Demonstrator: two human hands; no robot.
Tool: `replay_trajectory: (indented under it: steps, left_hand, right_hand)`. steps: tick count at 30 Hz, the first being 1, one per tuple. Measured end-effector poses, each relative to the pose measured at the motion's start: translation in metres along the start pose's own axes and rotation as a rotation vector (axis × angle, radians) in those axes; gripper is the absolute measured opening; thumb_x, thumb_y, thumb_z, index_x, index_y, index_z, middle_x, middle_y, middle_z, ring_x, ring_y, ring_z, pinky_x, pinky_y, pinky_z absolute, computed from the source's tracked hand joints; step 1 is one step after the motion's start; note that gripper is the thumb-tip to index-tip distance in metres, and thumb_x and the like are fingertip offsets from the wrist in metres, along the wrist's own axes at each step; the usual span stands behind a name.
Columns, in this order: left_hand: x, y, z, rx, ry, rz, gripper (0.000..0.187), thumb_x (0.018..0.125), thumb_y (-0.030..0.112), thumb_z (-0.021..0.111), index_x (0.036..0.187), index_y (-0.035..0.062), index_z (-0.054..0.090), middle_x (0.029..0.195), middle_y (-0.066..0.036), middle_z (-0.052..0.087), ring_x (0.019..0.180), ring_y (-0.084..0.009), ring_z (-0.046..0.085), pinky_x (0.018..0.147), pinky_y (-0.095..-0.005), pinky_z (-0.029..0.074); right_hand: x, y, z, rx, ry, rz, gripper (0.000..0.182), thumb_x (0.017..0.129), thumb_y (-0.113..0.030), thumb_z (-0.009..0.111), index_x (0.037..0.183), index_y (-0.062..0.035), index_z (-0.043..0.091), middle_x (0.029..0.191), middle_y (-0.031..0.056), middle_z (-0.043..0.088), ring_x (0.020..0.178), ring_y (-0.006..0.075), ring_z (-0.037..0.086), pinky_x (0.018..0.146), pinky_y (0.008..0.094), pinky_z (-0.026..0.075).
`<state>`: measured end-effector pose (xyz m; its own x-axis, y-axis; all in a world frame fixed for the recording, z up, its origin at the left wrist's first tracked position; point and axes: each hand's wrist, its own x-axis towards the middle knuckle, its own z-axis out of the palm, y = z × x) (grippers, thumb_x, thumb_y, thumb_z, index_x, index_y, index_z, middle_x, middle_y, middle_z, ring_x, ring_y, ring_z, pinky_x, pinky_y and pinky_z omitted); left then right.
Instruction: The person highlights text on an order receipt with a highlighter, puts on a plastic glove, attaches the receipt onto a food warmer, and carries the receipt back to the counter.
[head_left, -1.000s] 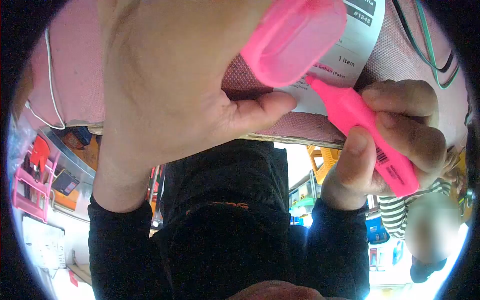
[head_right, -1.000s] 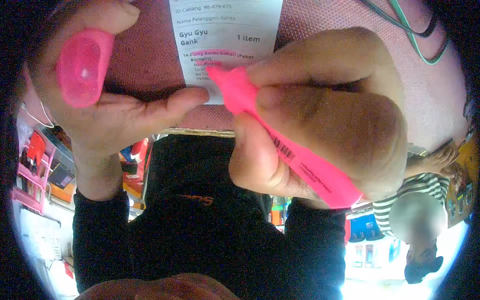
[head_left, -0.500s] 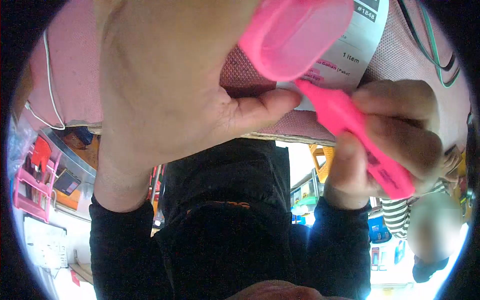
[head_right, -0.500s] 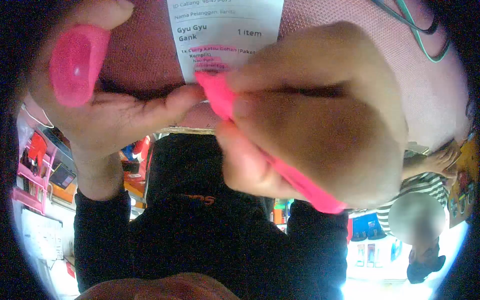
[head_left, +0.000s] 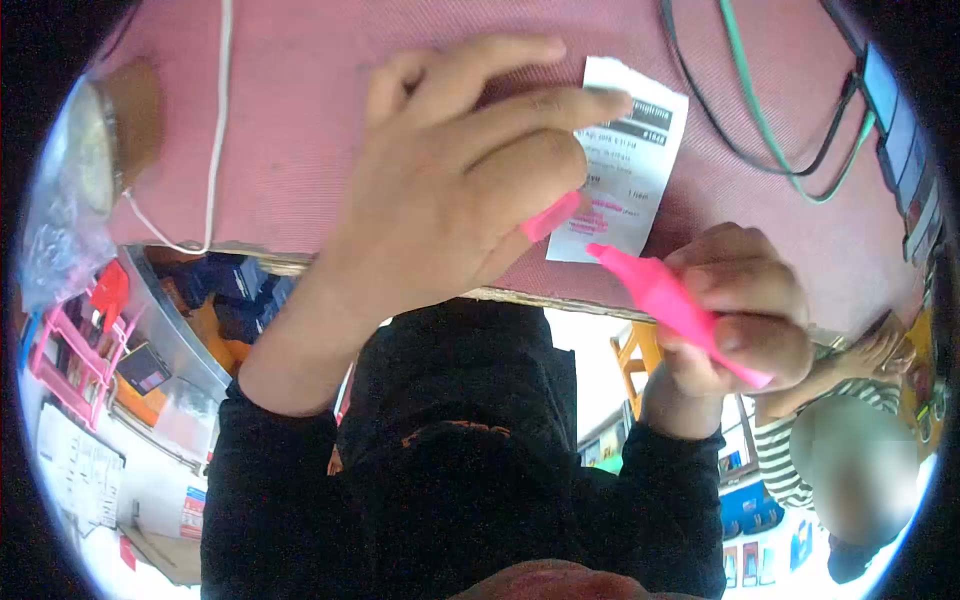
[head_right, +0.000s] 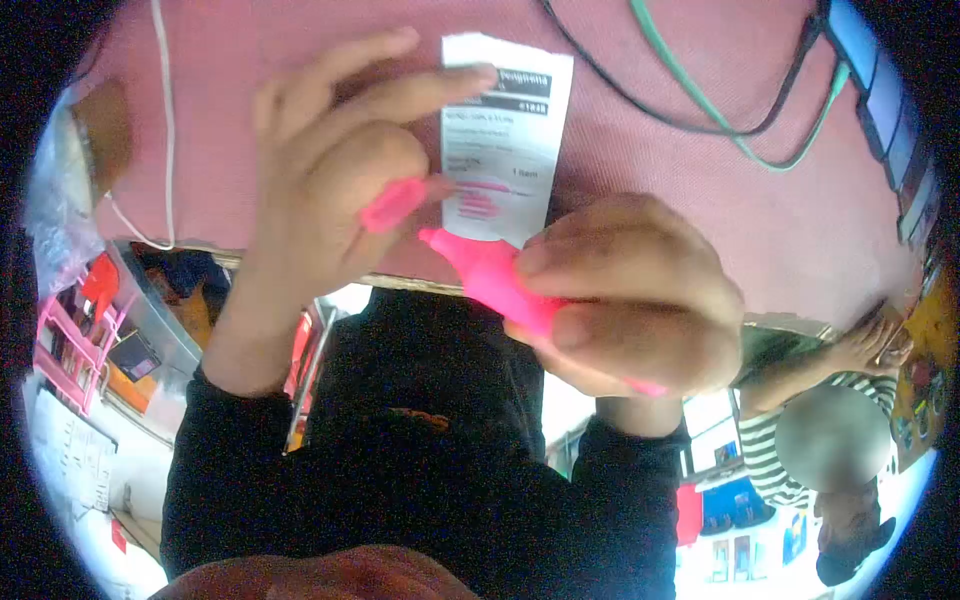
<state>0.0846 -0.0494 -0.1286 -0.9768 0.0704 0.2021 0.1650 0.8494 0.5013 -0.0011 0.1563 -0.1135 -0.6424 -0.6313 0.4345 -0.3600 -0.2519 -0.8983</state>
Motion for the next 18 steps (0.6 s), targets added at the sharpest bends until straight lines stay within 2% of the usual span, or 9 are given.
replay_trajectory:
  steps: [1, 3, 5, 6, 10, 12, 15, 17, 18]
  left_hand:
    - [0.004, 0.005, 0.0, 0.023, 0.008, 0.01, 0.036, 0.081, 0.041, 0.065, 0.065, 0.0133, 0.048, 0.12, 0.002, 0.066, 0.118, -0.0252, 0.051, 0.088, -0.0381, 0.032]
    - [0.005, 0.005, -0.003, -0.018, 0.0, 0.017, 0.04, 0.085, 0.046, 0.058, 0.064, 0.0135, 0.048, 0.119, 0.004, 0.066, 0.119, -0.0249, 0.051, 0.088, -0.0388, 0.032]
    - [0.001, 0.005, 0.002, 0.028, 0.042, 0.024, 0.038, 0.086, 0.046, 0.054, 0.066, 0.0133, 0.051, 0.119, 0.004, 0.066, 0.119, -0.024, 0.051, 0.088, -0.0393, 0.031]
    - [0.001, 0.003, 0.001, -0.011, 0.041, 0.002, 0.034, 0.085, 0.042, 0.055, 0.068, 0.0129, 0.053, 0.118, 0.004, 0.066, 0.119, -0.0236, 0.051, 0.089, -0.0396, 0.031]
    - [0.002, 0.001, -0.004, -0.062, 0.055, -0.018, 0.017, 0.079, 0.027, 0.06, 0.082, 0.0102, 0.06, 0.119, 0.002, 0.065, 0.118, -0.0235, 0.052, 0.089, -0.04, 0.031]
    - [0.003, 0.007, -0.006, -0.04, 0.088, 0.01, 0.018, 0.077, 0.024, 0.064, 0.087, 0.0096, 0.061, 0.118, 0.002, 0.065, 0.117, -0.024, 0.053, 0.089, -0.0402, 0.031]
    - [0.008, 0.012, -0.013, -0.174, 0.109, -0.046, 0.03, 0.072, 0.021, 0.07, 0.097, 0.0092, 0.06, 0.114, -0.003, 0.064, 0.116, -0.0263, 0.053, 0.09, -0.0413, 0.033]
    - [0.009, 0.014, -0.016, -0.246, 0.176, -0.145, 0.037, 0.069, 0.019, 0.073, 0.103, 0.0107, 0.06, 0.11, -0.008, 0.059, 0.109, -0.0265, 0.053, 0.093, -0.0424, 0.035]
    - [0.009, 0.016, -0.018, -0.218, 0.138, -0.145, 0.046, 0.07, 0.02, 0.074, 0.112, 0.0093, 0.056, 0.119, -0.011, 0.054, 0.11, -0.0294, 0.051, 0.096, -0.044, 0.034]
  right_hand:
    - [0.003, -0.007, -0.001, -0.04, 0.011, 0.001, 0.023, 0.068, -0.005, 0.077, 0.083, -0.0074, 0.06, 0.086, 0.0141, 0.067, 0.072, 0.026, 0.065, 0.058, 0.033, 0.054]
    - [0.02, -0.014, 0.005, -0.325, -0.163, -0.029, 0.02, 0.063, -0.007, 0.074, 0.078, -0.0082, 0.062, 0.088, 0.0096, 0.068, 0.073, 0.024, 0.064, 0.057, 0.031, 0.051]
    - [0.027, 0.001, 0.019, -0.353, -0.174, -0.149, 0.019, 0.061, -0.008, 0.073, 0.075, -0.0083, 0.061, 0.089, 0.008, 0.068, 0.074, 0.0231, 0.063, 0.057, 0.03, 0.049]
    - [0.03, 0.009, 0.023, -0.39, -0.194, -0.257, 0.018, 0.06, -0.009, 0.073, 0.073, -0.0084, 0.061, 0.09, 0.0064, 0.068, 0.075, 0.0222, 0.063, 0.057, 0.029, 0.048]
    - [0.03, 0.005, 0.022, -0.416, -0.249, -0.267, 0.018, 0.062, -0.009, 0.073, 0.075, -0.0078, 0.061, 0.091, 0.0071, 0.069, 0.075, 0.022, 0.063, 0.057, 0.0287, 0.048]
    - [0.005, -0.002, 0.022, -0.48, -0.162, -0.239, 0.026, 0.068, 0.005, 0.077, 0.084, -0.0037, 0.057, 0.091, 0.0131, 0.067, 0.073, 0.0271, 0.063, 0.057, 0.0334, 0.051]
    - [-0.03, -0.02, 0.017, -0.489, 0.021, -0.16, 0.022, 0.073, 0.005, 0.074, 0.085, -0.0047, 0.058, 0.096, 0.0136, 0.065, 0.077, 0.0286, 0.064, 0.065, 0.0357, 0.052]
    - [-0.035, -0.036, 0.005, -0.671, 0.169, 0.058, 0.017, 0.077, 0.004, 0.069, 0.09, -0.004, 0.061, 0.103, 0.0162, 0.063, 0.091, 0.0321, 0.063, 0.078, 0.0387, 0.051]
    - [-0.034, -0.037, -0.002, -0.678, 0.177, 0.033, 0.017, 0.077, 0.004, 0.069, 0.09, -0.004, 0.061, 0.103, 0.0162, 0.063, 0.091, 0.0321, 0.063, 0.078, 0.0387, 0.051]
